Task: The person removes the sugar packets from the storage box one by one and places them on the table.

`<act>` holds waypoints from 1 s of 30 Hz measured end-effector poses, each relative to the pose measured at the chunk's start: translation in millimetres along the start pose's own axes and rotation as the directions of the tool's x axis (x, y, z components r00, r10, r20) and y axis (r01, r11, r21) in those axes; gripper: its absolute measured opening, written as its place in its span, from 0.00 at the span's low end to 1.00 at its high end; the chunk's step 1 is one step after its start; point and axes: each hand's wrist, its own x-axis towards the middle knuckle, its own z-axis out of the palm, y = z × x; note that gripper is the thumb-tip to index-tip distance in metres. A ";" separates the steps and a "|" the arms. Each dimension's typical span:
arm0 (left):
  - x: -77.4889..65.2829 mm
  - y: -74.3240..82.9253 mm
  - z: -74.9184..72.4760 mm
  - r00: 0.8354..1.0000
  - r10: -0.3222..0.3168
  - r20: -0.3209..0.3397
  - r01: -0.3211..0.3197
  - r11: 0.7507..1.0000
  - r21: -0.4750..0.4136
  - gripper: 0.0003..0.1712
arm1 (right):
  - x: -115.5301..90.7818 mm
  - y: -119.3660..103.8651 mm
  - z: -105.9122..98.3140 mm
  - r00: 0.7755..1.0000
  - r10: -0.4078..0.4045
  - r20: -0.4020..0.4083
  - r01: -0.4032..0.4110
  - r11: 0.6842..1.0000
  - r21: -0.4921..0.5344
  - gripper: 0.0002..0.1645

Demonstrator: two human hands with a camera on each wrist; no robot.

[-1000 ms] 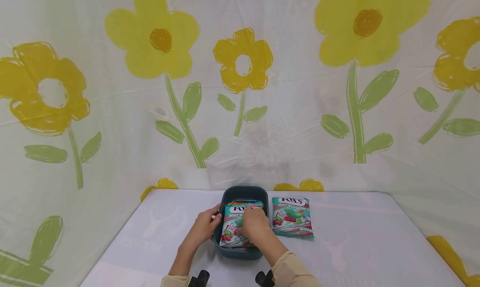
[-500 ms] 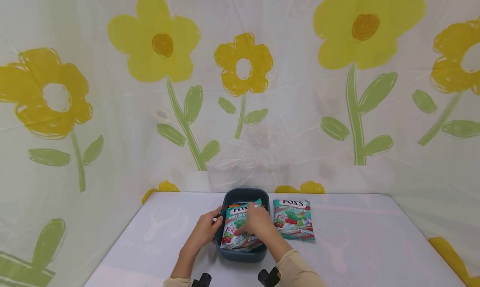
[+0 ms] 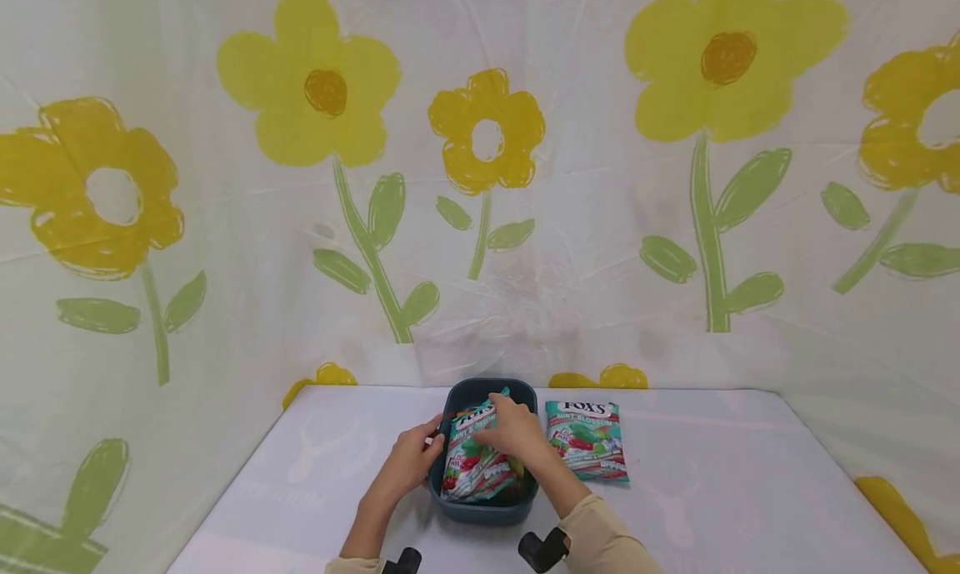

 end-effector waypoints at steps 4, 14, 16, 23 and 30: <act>-0.4 -0.5 -0.7 1.000 0.010 -0.002 -0.010 1.000 -0.007 0.26 | -0.6 -3.2 1.4 0.999 -0.044 -0.010 0.043 0.998 -0.036 0.43; 0.2 -1.1 -1.4 1.000 0.008 0.001 -0.008 0.999 -0.036 0.27 | 1.0 -4.7 -1.2 0.997 -0.073 0.019 0.070 0.992 0.105 0.45; 0.2 -1.4 -1.2 1.000 0.006 0.004 -0.006 0.999 -0.036 0.27 | 1.4 -4.1 -0.4 0.998 -0.057 0.014 0.054 0.990 0.131 0.45; -0.4 -1.1 -0.3 1.000 0.012 0.003 -0.012 1.000 -0.022 0.27 | 5.4 0.2 4.2 0.999 -0.032 -0.020 0.035 0.976 0.216 0.41; 0.0 -0.4 0.4 1.000 0.022 -0.004 -0.022 1.000 -0.012 0.27 | 8.8 9.5 8.4 1.000 -0.013 -0.004 0.014 0.903 0.430 0.39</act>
